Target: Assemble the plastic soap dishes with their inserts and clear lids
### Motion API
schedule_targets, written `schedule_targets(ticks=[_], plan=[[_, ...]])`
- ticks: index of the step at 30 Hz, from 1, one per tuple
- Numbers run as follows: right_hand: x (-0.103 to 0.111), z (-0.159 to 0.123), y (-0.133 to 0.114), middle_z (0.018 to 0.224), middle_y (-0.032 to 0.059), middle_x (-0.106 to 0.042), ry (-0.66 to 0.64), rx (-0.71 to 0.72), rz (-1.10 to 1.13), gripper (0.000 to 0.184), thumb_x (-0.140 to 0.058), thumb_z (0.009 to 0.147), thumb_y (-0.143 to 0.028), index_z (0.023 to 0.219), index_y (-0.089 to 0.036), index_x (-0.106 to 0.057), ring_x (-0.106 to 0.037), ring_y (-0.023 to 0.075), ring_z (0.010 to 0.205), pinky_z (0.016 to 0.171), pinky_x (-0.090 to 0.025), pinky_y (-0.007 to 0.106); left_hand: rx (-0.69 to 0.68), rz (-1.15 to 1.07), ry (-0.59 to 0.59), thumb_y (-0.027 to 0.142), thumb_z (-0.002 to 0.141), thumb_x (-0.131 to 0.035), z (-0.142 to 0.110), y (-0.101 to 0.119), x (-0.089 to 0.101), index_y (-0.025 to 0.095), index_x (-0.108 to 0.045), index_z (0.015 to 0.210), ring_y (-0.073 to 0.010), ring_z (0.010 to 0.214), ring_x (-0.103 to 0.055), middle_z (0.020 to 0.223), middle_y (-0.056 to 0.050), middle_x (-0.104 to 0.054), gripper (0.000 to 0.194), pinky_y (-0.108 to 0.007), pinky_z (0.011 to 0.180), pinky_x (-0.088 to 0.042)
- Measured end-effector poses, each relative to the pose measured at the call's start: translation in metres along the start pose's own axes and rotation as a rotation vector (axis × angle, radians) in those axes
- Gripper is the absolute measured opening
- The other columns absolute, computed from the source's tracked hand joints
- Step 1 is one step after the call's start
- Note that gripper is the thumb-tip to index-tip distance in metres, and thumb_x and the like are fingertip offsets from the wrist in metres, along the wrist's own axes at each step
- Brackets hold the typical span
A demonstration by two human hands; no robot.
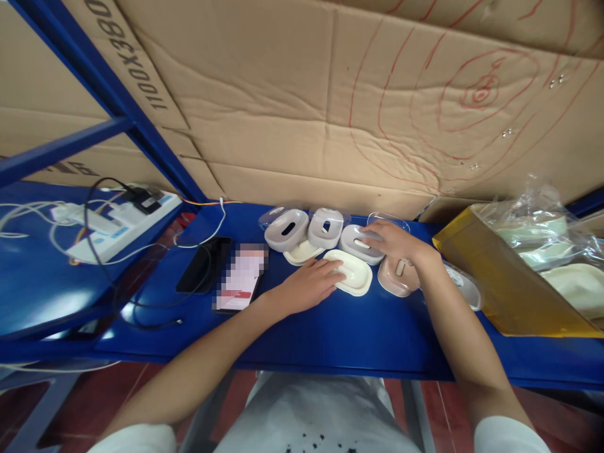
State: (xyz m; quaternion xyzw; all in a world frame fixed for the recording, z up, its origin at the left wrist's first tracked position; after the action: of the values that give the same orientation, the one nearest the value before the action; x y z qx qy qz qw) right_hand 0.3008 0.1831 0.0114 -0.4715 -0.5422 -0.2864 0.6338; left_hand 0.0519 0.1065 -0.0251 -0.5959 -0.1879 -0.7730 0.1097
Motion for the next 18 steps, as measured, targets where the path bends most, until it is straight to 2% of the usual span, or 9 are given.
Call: schedule_targets(ticks=[8,18], plan=[[-0.0011,0.0003,0.0011,0.14,0.0151,-0.072,0.003,0.006,-0.015,0.05,-0.056,0.107,-0.051,0.141,-0.019,-0.073,-0.066,0.0327,0.132,0.116,-0.049,0.044,0.016,0.011,-0.031,0.022,0.109,-0.059,0.0011,0.0008,0.0,0.022,-0.066,0.14,-0.0323,0.141,-0.061,0.158,-0.014,-0.06,0.032,-0.051,0.114,-0.05],[-0.0023,0.0014,0.0015,0.142,0.0129,-0.072,-0.009,0.002,-0.027,0.049,-0.055,0.107,-0.052,0.142,-0.022,-0.072,-0.065,0.0325,0.134,0.117,-0.049,0.044,0.015,0.025,-0.027,0.023,0.11,-0.056,0.0013,0.0013,0.0011,0.022,-0.065,0.14,-0.0315,0.141,-0.06,0.158,-0.014,-0.06,0.031,-0.052,0.116,-0.05]])
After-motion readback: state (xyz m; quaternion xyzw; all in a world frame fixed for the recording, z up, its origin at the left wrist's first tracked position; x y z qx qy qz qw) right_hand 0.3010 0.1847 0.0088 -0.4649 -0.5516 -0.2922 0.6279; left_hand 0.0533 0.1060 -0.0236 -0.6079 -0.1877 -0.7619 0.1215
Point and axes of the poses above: each hand's wrist, its own z-axis towards the middle knuckle, its own x-axis out of the back of the hand, y = z × x, the point moved 5 cm from there along z, towards the middle knuckle
